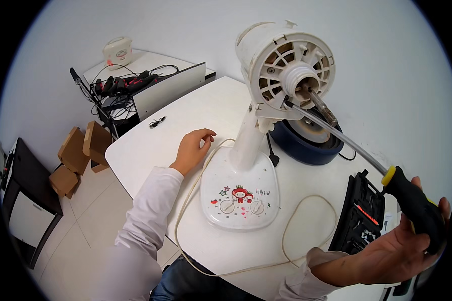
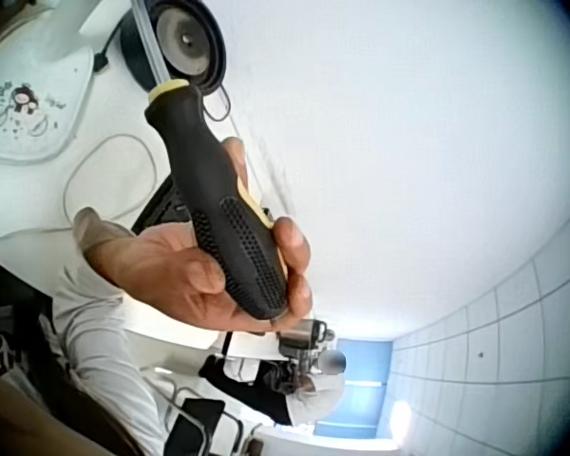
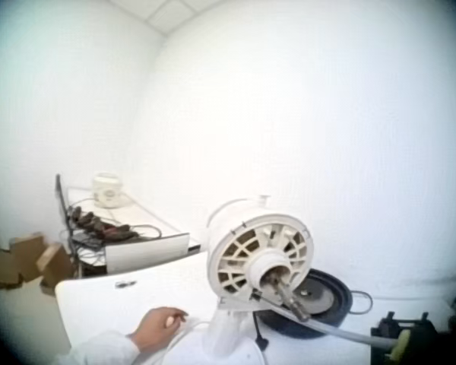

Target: The person uses a screwdriver to remove screws from a white desk fan, detaching the fan head from the base and then unscrewing the base. Screws are placed on the table as they are removed.

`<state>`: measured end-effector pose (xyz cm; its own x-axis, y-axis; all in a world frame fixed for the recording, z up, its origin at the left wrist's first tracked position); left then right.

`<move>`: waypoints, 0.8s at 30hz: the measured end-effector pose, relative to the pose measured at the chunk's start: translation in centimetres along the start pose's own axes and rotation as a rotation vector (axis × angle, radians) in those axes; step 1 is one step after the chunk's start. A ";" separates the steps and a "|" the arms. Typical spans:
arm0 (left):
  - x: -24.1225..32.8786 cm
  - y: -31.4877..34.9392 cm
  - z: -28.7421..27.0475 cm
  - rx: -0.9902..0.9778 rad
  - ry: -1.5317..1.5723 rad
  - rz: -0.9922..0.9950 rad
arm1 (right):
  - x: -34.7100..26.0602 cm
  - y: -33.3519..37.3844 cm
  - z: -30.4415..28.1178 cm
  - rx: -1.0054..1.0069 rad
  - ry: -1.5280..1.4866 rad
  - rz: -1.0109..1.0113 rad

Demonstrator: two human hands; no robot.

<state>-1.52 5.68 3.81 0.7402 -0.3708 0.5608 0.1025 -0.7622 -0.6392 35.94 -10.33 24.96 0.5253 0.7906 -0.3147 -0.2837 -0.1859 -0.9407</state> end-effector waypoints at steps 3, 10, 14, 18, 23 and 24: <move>0.1 -0.1 -0.3 -0.011 -0.012 0.004 | 0.0 0.1 0.0 0.050 -0.013 -0.004; 0.3 -0.2 -0.5 -0.036 -0.026 0.002 | 0.1 0.1 0.2 0.039 -0.007 0.011; 0.2 -0.1 -0.6 -0.043 -0.025 -0.016 | 0.3 -0.2 0.4 0.011 -0.023 -0.005; 0.4 -0.2 -0.3 -0.048 -0.023 -0.012 | 0.3 -0.1 0.7 0.035 -0.036 0.000; 0.6 -0.1 -0.4 -0.037 -0.026 0.001 | 0.3 0.0 0.7 0.000 -0.038 -0.003; 0.6 -0.1 -0.4 -0.040 -0.027 -0.003 | 0.4 0.0 0.7 0.006 -0.042 -0.004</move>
<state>-1.34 5.37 4.39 0.7575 -0.3545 0.5482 0.0788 -0.7839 -0.6158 35.61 -9.63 24.93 0.4925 0.8152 -0.3047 -0.2864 -0.1789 -0.9413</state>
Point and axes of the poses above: each hand's wrist, its own y-axis away from the middle knuckle, its own z-axis out of the palm, x = y × z, the point moved 7 cm from there along -y, towards the middle knuckle, and after that the axes turned 9 degrees about z, right-handed, at the moved point
